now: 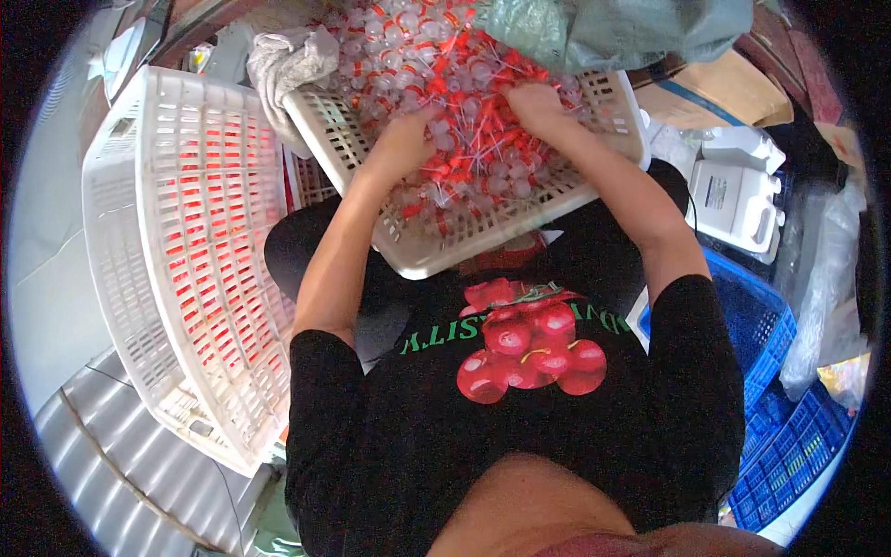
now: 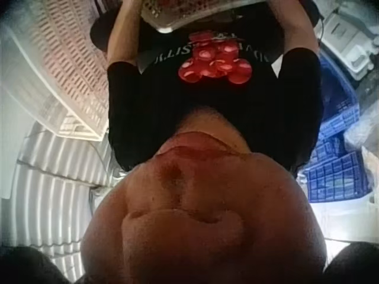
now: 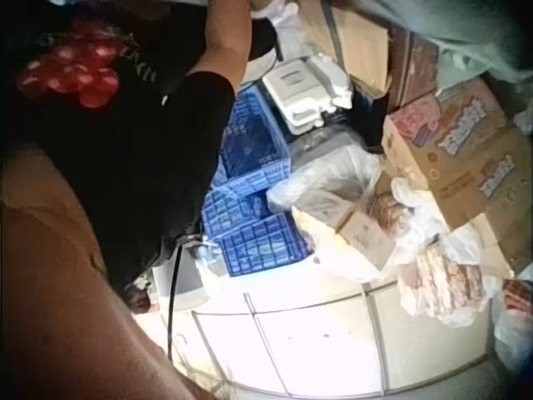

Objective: Packaging small red plastic components from a basket into a larger bag.

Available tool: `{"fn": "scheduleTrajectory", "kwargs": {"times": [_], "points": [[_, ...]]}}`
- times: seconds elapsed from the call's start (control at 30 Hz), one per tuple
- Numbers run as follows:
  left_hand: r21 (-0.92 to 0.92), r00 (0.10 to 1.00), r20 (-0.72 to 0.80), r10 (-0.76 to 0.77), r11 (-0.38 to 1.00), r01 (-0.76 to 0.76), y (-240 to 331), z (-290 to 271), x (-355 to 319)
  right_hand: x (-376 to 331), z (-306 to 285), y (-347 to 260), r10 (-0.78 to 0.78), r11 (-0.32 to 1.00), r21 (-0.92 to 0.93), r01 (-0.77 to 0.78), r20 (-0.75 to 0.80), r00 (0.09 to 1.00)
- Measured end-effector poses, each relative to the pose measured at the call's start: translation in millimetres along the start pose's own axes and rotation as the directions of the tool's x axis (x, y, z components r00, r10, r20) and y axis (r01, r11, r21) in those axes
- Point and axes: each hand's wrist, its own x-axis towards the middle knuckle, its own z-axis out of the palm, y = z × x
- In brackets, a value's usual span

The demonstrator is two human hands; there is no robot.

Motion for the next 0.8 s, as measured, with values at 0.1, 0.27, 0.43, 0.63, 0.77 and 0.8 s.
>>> {"fn": "scheduleTrajectory", "kwargs": {"times": [0.1, 0.27, 0.43, 0.63, 0.77, 0.8], "points": [[-0.603, 0.966, -0.11, -0.235, 0.788, 0.123, 4, -23, 1, 1, 11, 5, 0.046, 0.998, 0.05, -0.043, -0.046, 0.998], [-0.897, 0.919, -0.264, -0.292, 0.424, -0.123, -9, -43, 16, 6, 7, 11, 0.044, 0.996, 0.074, -0.048, 0.063, 0.997], [-0.895, 0.833, -0.422, -0.358, 0.309, -0.32, -25, -81, 32, -10, -32, -15, 0.005, 0.899, 0.43, 0.081, -0.195, 0.981], [-0.846, 0.674, -0.53, -0.514, 0.274, -0.457, -21, -101, 41, 14, -109, -74, 0.014, 0.212, 0.942, 0.261, -0.27, 0.963], [-0.872, 0.698, -0.489, -0.523, 0.289, -0.395, -18, -108, 37, 41, -140, -68, 0.093, -0.012, 0.928, 0.371, -0.369, 0.925], [-0.873, 0.694, -0.487, -0.529, 0.288, -0.394, -20, -109, 37, 48, -146, -67, 0.113, -0.022, 0.913, 0.408, -0.403, 0.908]]}}
